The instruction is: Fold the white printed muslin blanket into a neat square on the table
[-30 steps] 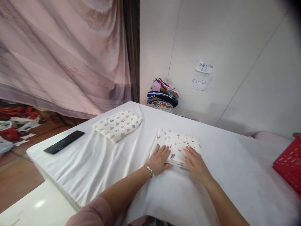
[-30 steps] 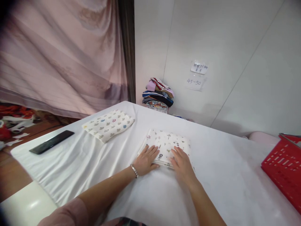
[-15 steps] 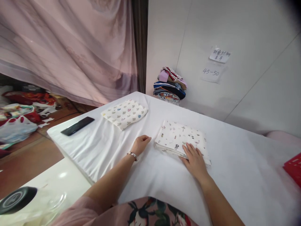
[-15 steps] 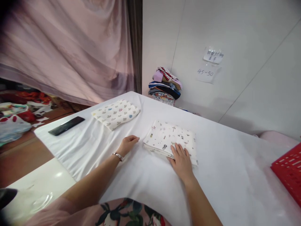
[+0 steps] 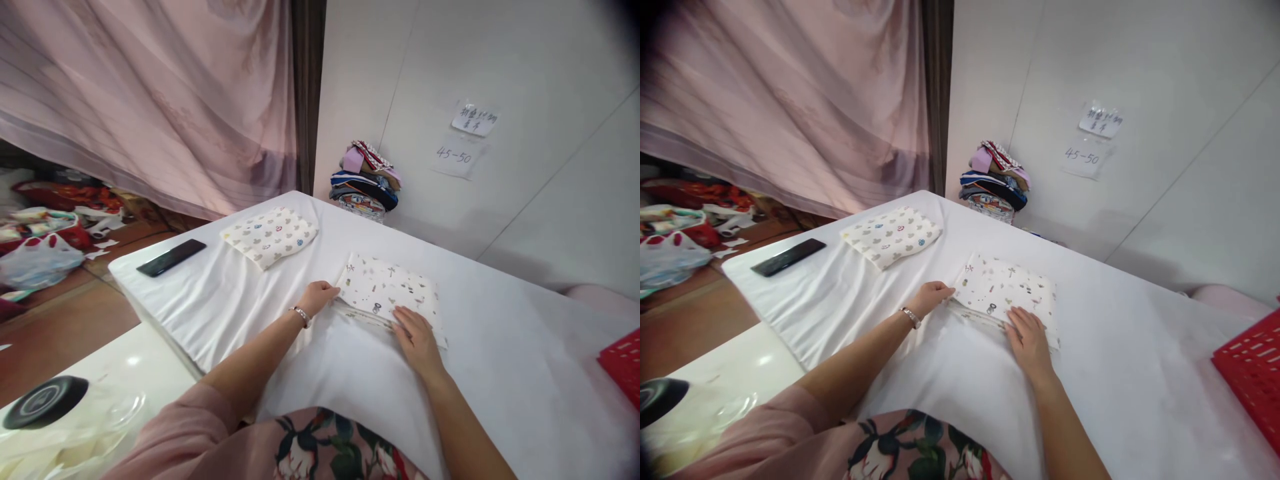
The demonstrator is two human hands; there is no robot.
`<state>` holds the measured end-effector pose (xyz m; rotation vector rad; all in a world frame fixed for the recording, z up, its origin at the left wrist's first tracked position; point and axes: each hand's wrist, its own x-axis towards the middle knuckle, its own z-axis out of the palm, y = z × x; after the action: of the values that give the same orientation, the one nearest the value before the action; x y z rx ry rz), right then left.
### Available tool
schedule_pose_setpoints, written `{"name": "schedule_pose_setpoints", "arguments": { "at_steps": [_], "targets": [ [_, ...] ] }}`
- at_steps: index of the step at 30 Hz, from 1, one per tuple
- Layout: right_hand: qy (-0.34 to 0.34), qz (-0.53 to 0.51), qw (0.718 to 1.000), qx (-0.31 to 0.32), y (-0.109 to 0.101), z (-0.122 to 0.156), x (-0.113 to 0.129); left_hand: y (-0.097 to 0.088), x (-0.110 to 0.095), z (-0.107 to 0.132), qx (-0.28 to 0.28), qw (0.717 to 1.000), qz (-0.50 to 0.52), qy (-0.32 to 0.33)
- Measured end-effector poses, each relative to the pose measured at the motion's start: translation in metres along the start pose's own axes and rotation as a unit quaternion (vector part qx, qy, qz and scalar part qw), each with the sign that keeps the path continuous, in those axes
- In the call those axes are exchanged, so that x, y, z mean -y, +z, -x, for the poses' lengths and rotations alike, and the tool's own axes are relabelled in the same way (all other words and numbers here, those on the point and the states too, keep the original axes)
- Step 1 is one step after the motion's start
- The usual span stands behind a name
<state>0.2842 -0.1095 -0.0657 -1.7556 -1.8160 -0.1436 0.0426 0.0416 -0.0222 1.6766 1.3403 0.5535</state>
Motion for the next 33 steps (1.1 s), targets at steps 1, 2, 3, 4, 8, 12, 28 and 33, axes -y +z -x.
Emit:
{"name": "schedule_pose_setpoints", "arguments": {
  "at_steps": [1, 2, 3, 4, 8, 12, 28, 33],
  "targets": [
    [0.000, -0.016, 1.000, -0.016, 0.000, 0.000, -0.001, 0.000, -0.001, 0.000, 0.009, 1.000, 0.006, -0.003],
    [0.000, -0.026, 0.999, -0.026, 0.000, 0.000, -0.002, 0.001, -0.002, 0.001, 0.018, 1.000, 0.008, -0.006],
    [0.000, -0.031, 0.999, -0.031, 0.000, -0.001, -0.003, 0.001, -0.002, 0.001, 0.024, 1.000, 0.005, -0.011],
    [0.001, -0.031, 0.999, -0.030, 0.001, -0.001, -0.003, 0.002, -0.002, 0.002, 0.027, 0.999, -0.003, -0.016],
    [0.000, -0.022, 1.000, -0.018, 0.001, -0.002, -0.005, 0.003, 0.000, 0.002, 0.015, 0.998, -0.054, -0.026],
    [-0.013, -0.030, 0.999, -0.026, -0.001, -0.001, -0.004, 0.003, -0.002, 0.003, 0.013, 0.996, -0.089, -0.020],
    [0.098, 0.076, 0.991, -0.053, -0.015, 0.005, -0.031, -0.001, -0.019, 0.008, 0.044, 0.990, -0.132, -0.005],
    [0.094, 0.079, 0.991, -0.043, -0.016, 0.003, -0.028, -0.006, -0.016, 0.001, 0.015, 0.995, -0.103, -0.002]
  ]
}}
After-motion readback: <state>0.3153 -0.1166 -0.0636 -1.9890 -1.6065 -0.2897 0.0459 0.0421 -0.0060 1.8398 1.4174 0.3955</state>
